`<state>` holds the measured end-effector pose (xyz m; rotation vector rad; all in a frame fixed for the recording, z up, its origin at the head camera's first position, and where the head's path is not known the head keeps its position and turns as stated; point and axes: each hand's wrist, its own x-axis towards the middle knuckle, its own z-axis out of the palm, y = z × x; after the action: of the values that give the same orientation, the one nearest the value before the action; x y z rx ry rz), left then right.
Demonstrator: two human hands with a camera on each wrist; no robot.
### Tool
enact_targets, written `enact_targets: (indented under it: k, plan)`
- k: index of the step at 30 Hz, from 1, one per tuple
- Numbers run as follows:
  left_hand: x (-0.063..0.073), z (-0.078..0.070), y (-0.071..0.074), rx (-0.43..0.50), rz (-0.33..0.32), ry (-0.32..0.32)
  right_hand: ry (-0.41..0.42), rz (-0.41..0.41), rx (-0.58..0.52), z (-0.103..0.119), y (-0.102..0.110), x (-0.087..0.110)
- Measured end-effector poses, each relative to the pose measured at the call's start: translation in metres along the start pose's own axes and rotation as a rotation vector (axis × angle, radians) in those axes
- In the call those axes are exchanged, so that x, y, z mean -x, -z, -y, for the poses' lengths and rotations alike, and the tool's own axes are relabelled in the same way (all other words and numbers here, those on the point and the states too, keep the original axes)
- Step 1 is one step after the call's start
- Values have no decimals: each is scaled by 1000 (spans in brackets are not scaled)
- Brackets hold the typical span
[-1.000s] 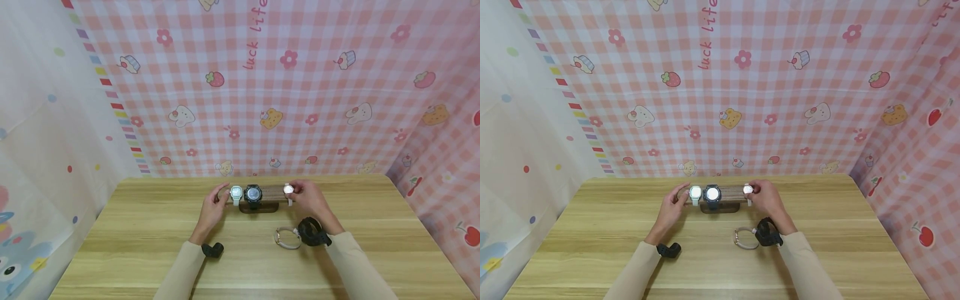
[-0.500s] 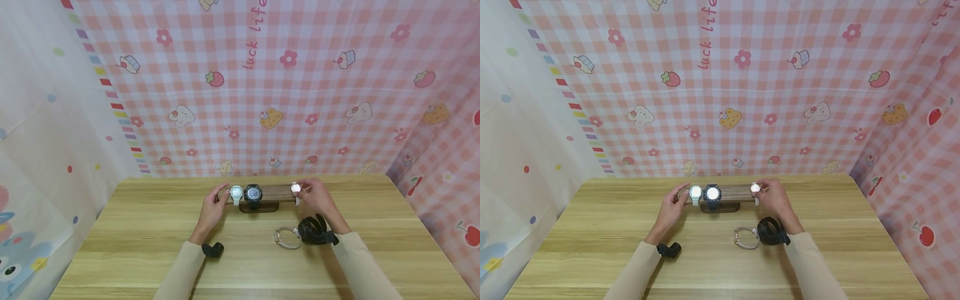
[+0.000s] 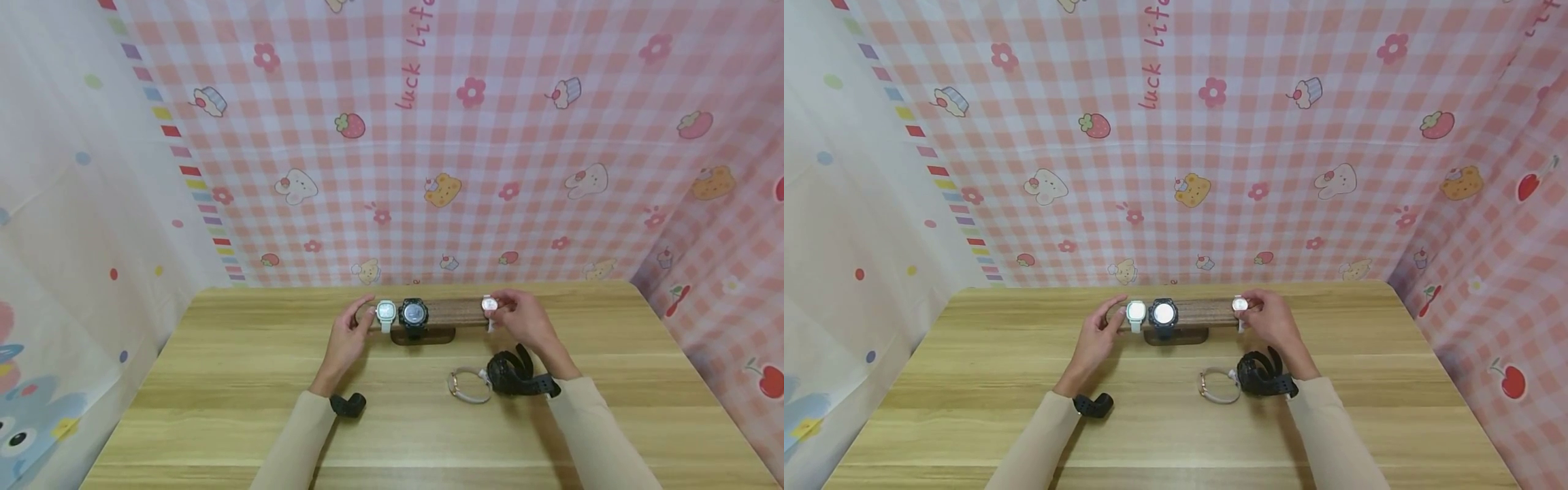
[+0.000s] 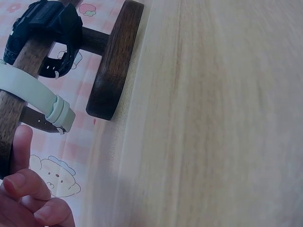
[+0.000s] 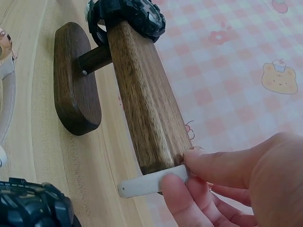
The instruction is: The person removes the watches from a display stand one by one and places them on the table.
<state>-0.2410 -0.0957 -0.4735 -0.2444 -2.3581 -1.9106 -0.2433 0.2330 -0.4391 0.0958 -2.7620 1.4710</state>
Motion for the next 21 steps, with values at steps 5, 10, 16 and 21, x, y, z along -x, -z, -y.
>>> enact_targets:
  k: [5,10,16,21]
  plan:
    - [1,-2,0,-19,-3,1,-8,0,-41,0,2,0]
    - [-4,10,-1,-22,-9,7,-34,-3,-51,0,4,1]
    - [-12,33,-3,-11,-32,6,-24,-21,-71,-1,7,1]
    - [-13,35,-3,-22,-40,-24,-14,-22,-52,0,9,2]
